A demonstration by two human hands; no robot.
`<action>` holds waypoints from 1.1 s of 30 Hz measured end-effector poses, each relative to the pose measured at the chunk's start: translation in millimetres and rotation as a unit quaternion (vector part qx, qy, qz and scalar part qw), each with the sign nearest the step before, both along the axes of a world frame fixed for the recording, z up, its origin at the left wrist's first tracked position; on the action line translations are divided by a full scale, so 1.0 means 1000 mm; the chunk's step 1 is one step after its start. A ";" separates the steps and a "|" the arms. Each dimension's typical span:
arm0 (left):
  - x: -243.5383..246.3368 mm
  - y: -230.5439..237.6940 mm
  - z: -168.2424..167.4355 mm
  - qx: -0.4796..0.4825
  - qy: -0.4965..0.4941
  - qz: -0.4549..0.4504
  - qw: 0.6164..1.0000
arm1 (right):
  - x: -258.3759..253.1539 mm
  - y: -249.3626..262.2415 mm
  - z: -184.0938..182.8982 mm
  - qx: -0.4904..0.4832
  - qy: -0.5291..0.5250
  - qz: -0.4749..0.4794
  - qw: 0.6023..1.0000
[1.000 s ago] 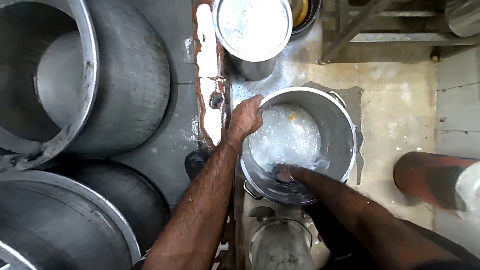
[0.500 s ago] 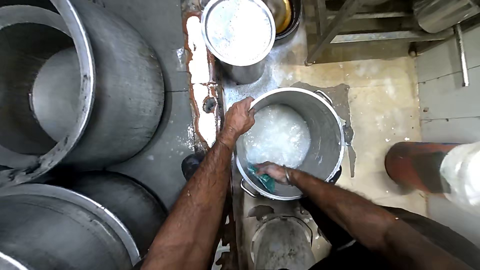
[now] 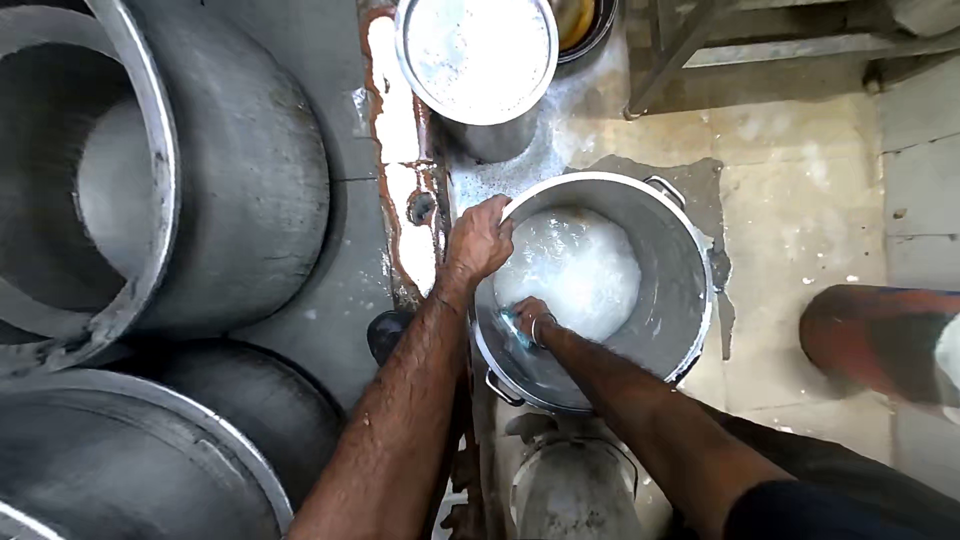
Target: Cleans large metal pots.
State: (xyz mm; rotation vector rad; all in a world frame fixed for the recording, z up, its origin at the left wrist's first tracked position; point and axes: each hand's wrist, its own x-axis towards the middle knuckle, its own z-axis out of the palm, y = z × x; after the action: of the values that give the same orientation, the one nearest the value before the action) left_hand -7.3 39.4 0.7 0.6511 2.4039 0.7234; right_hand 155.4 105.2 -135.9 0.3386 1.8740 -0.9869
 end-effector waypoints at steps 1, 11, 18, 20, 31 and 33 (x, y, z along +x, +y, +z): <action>-0.001 -0.002 -0.001 0.002 0.004 -0.006 1.000 | 0.000 -0.001 0.002 -0.010 0.006 0.001 1.000; 0.001 -0.001 -0.002 0.008 0.000 0.006 1.000 | 0.019 0.035 0.076 -0.256 0.104 -0.095 0.956; 0.000 0.003 0.005 -0.039 0.021 -0.009 0.999 | -0.008 -0.012 0.006 -0.006 0.031 -0.026 0.999; 0.000 0.001 0.003 -0.041 0.023 -0.010 0.999 | 0.001 -0.012 0.012 -0.009 0.029 0.008 0.999; -0.005 0.002 0.001 -0.030 -0.012 -0.002 0.999 | 0.015 0.041 0.053 -0.189 0.030 0.063 0.979; -0.005 0.000 0.001 -0.030 -0.011 -0.005 0.999 | 0.013 0.021 0.017 -0.115 0.046 0.020 0.992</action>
State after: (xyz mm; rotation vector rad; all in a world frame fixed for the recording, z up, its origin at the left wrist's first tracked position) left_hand -12.2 39.7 1.5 0.6256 2.3905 0.6490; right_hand 168.5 125.9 -118.6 0.1180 1.8185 -1.1954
